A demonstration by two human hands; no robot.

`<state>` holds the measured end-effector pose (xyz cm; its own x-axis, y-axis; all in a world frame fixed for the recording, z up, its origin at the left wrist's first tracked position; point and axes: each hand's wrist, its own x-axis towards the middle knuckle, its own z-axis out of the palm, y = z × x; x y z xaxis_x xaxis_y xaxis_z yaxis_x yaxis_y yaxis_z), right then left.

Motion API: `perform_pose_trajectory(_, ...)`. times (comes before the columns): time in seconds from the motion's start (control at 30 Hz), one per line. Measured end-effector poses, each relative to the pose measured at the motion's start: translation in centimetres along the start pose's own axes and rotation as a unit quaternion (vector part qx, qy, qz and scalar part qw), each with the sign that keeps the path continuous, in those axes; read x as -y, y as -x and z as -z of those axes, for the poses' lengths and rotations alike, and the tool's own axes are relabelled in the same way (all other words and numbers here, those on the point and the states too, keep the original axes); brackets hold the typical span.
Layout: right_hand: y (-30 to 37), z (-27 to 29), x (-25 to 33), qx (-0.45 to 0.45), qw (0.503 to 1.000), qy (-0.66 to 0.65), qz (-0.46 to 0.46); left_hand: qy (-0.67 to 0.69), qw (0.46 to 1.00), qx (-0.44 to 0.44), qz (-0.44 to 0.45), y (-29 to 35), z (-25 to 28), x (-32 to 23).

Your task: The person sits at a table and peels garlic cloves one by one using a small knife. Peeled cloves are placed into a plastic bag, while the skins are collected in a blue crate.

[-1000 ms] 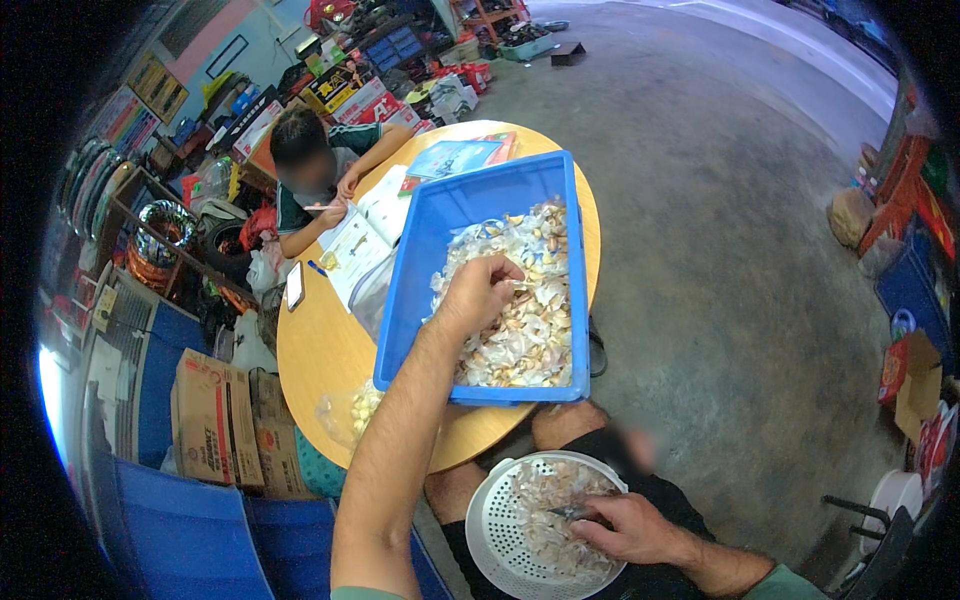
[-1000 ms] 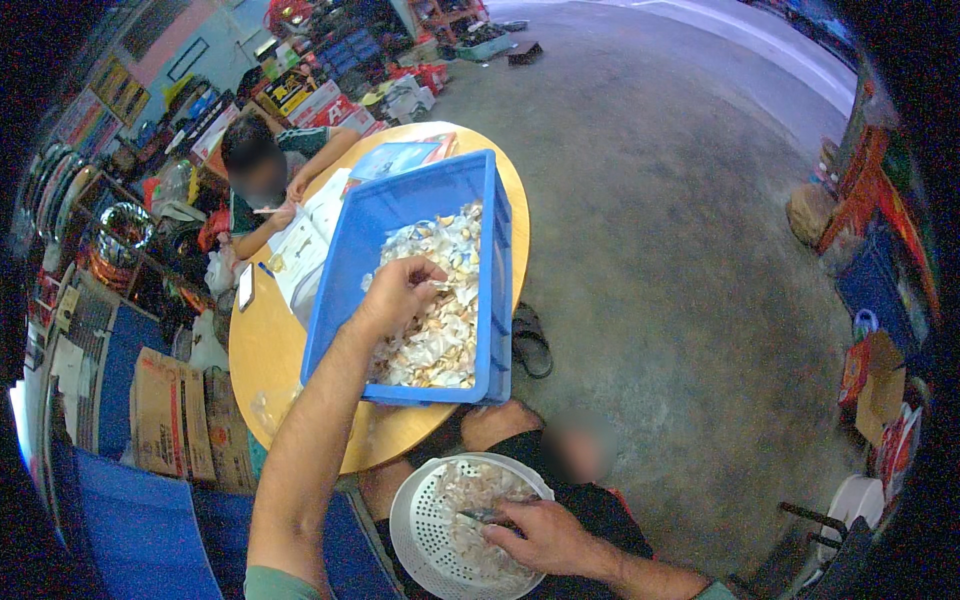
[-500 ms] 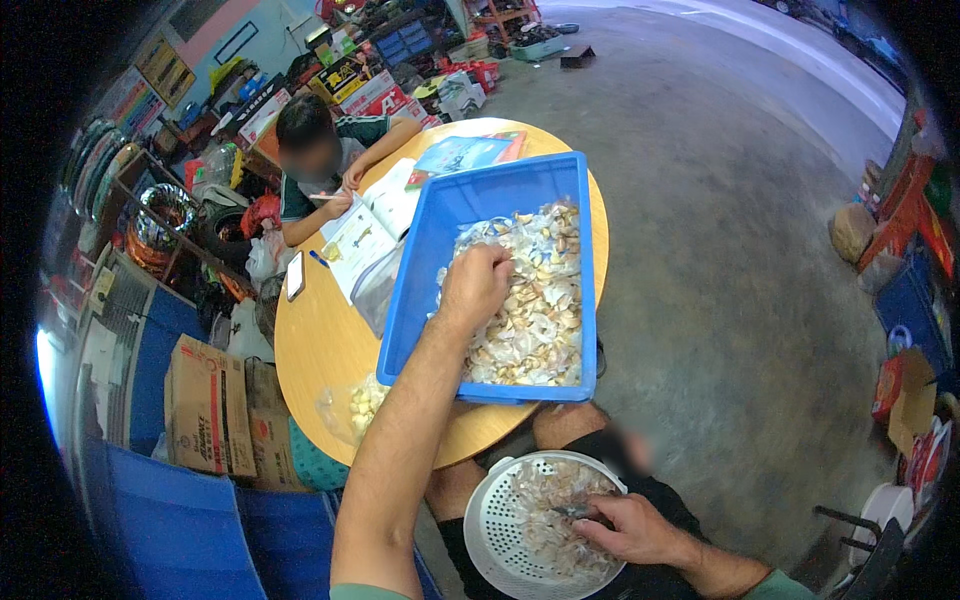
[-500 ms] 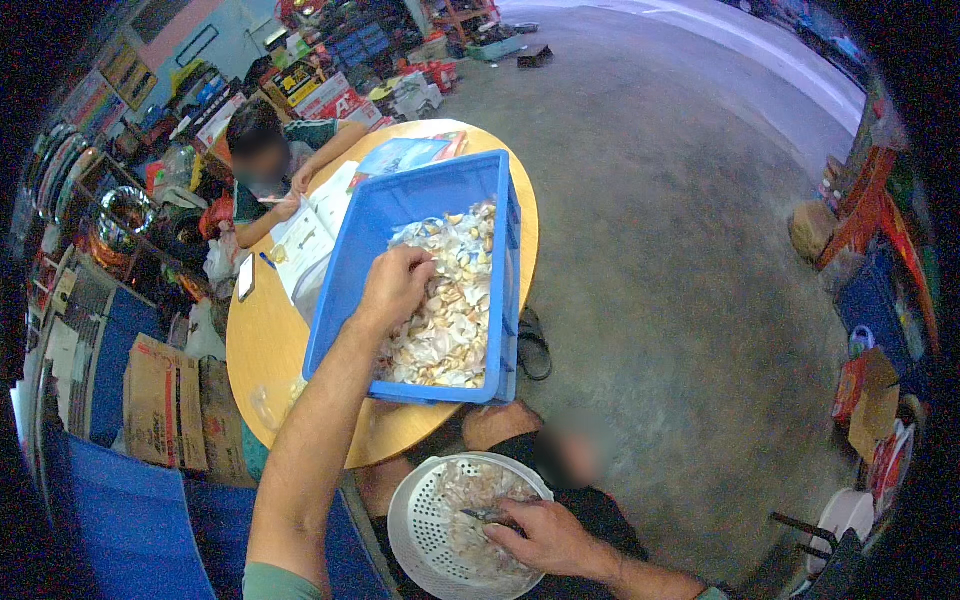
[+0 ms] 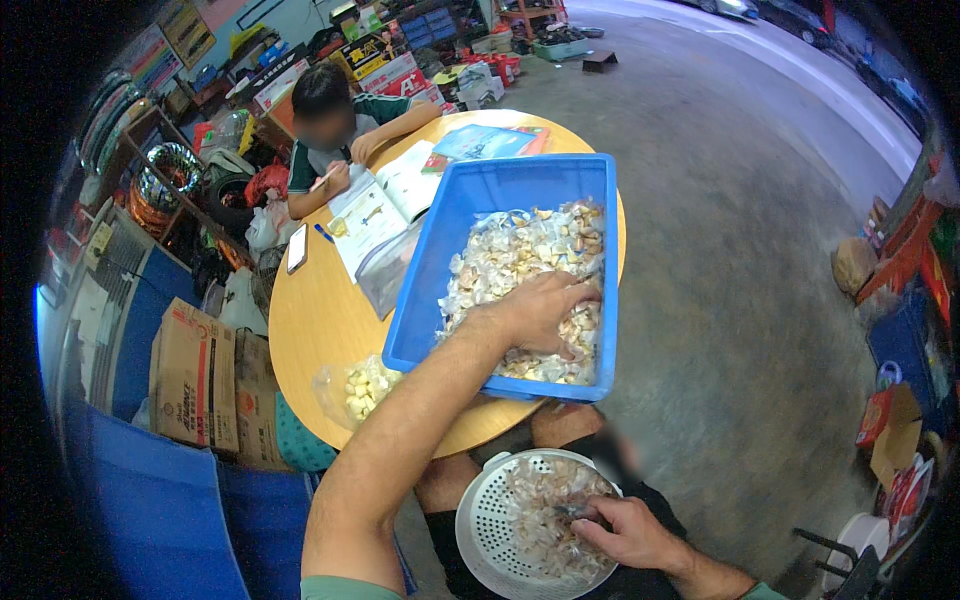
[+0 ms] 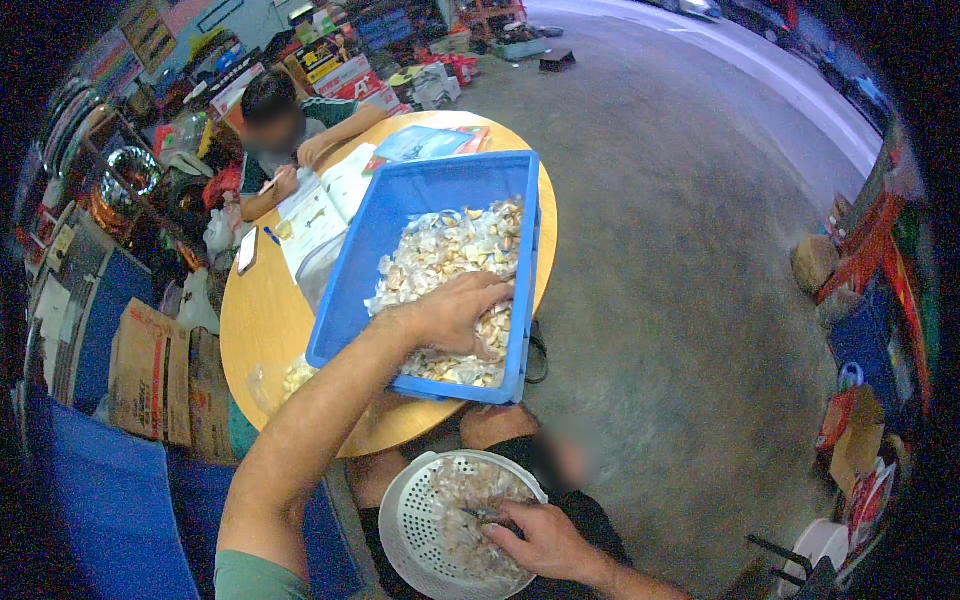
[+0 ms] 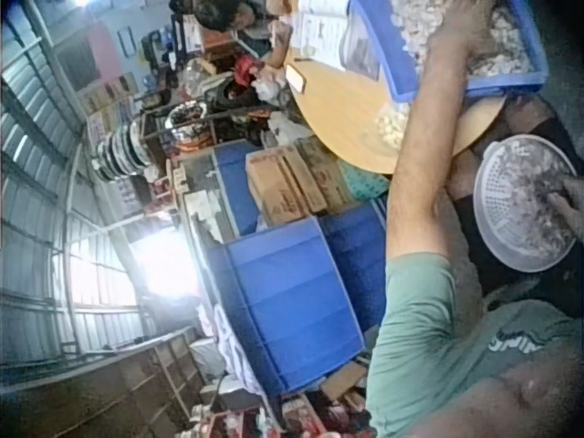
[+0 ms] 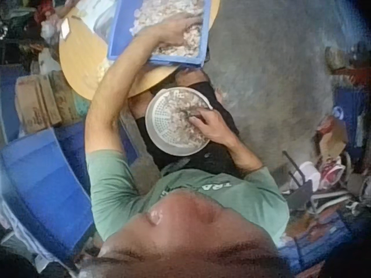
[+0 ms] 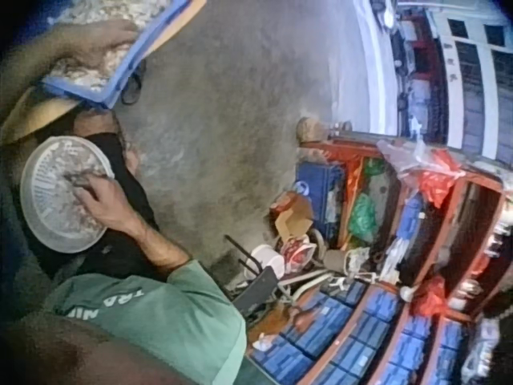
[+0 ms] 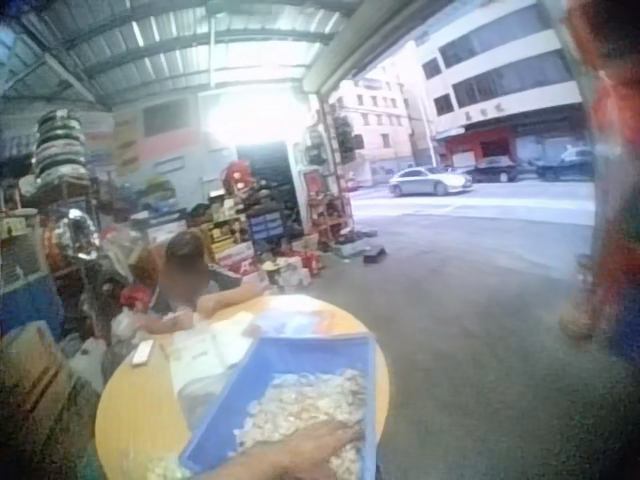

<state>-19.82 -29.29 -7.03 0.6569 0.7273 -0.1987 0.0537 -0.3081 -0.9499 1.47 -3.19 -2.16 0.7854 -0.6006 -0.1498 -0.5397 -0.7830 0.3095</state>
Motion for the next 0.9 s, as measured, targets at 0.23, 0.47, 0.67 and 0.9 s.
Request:
perform_pose_trajectory(0.23,-0.2,-0.1,0.6,-0.015,1.0,-0.015,0.006,0.021,0.993,0.071,0.096,-0.6,-0.6,-0.5)
perform_pose_trajectory(0.47,0.0,-0.2,1.2,-0.039,0.999,-0.027,0.015,0.155,0.973,-0.099,0.14,0.2,0.1,2.1)
perform_pose_trajectory(0.67,-0.1,-0.4,0.7,-0.029,0.999,-0.03,0.007,0.258,0.924,-0.181,0.215,1.1,1.0,4.2)
perform_pose_trajectory(0.9,-0.1,-0.1,1.1,-0.027,0.999,-0.039,0.02,0.312,0.902,-0.184,0.235,1.5,1.4,3.4)
